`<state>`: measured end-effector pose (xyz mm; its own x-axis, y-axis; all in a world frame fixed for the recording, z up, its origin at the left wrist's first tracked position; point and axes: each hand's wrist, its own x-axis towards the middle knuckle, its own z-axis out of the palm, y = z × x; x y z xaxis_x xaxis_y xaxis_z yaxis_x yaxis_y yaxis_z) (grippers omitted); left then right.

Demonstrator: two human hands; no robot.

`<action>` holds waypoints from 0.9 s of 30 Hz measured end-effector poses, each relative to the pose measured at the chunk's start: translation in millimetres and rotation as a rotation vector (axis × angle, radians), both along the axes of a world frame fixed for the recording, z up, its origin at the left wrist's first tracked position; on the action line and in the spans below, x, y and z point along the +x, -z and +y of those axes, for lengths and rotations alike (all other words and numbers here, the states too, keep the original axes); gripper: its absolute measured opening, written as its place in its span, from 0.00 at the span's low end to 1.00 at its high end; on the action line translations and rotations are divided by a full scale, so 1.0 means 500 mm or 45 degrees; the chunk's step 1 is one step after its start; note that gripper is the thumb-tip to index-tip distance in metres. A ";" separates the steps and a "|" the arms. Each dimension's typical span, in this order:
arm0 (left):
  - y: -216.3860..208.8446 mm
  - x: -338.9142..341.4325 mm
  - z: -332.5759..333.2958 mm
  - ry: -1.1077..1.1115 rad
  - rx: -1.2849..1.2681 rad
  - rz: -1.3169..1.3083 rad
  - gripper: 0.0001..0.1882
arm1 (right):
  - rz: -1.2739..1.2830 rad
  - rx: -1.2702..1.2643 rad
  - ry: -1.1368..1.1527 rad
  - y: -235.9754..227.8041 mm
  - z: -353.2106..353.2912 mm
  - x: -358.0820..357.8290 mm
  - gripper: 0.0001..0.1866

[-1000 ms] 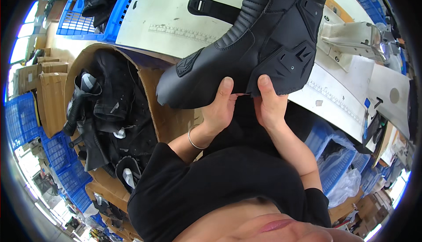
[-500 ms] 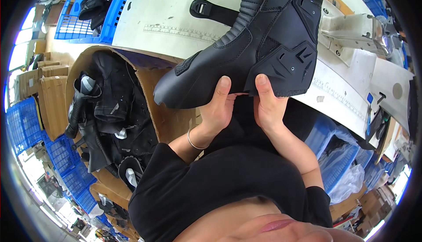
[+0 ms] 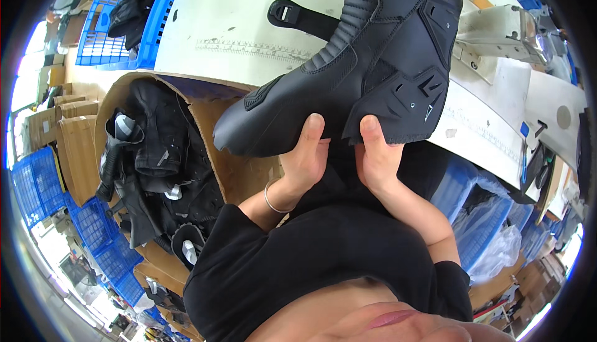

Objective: The person stitches leather boot uppers using an industrial sewing machine, then trims the excess material with snips.

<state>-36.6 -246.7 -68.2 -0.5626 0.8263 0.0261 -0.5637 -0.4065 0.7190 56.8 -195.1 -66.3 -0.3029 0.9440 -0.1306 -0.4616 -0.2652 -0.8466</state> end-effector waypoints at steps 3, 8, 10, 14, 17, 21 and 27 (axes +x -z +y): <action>-0.001 0.006 -0.002 0.020 0.007 0.006 0.22 | 0.072 -0.033 -0.045 0.009 -0.010 0.023 0.15; 0.017 0.013 -0.012 0.119 -0.042 0.277 0.25 | 0.095 -0.017 -0.110 0.036 -0.030 0.079 0.22; 0.023 0.017 -0.021 0.116 -0.074 0.336 0.25 | 0.282 -0.084 -0.400 0.026 -0.027 0.116 0.22; 0.031 0.009 -0.051 -0.111 -0.369 0.726 0.21 | -0.537 0.426 -1.202 -0.059 0.031 0.232 0.35; 0.041 -0.012 -0.080 -0.166 -0.460 0.220 0.22 | -0.706 0.368 -1.210 -0.143 0.068 0.341 0.28; 0.058 -0.038 -0.135 -0.132 -0.272 -0.090 0.24 | -1.035 0.528 -0.224 -0.181 0.076 0.463 0.19; 0.023 -0.047 -0.193 0.053 -0.182 0.213 0.23 | -2.401 0.862 0.600 -0.081 0.217 0.645 0.18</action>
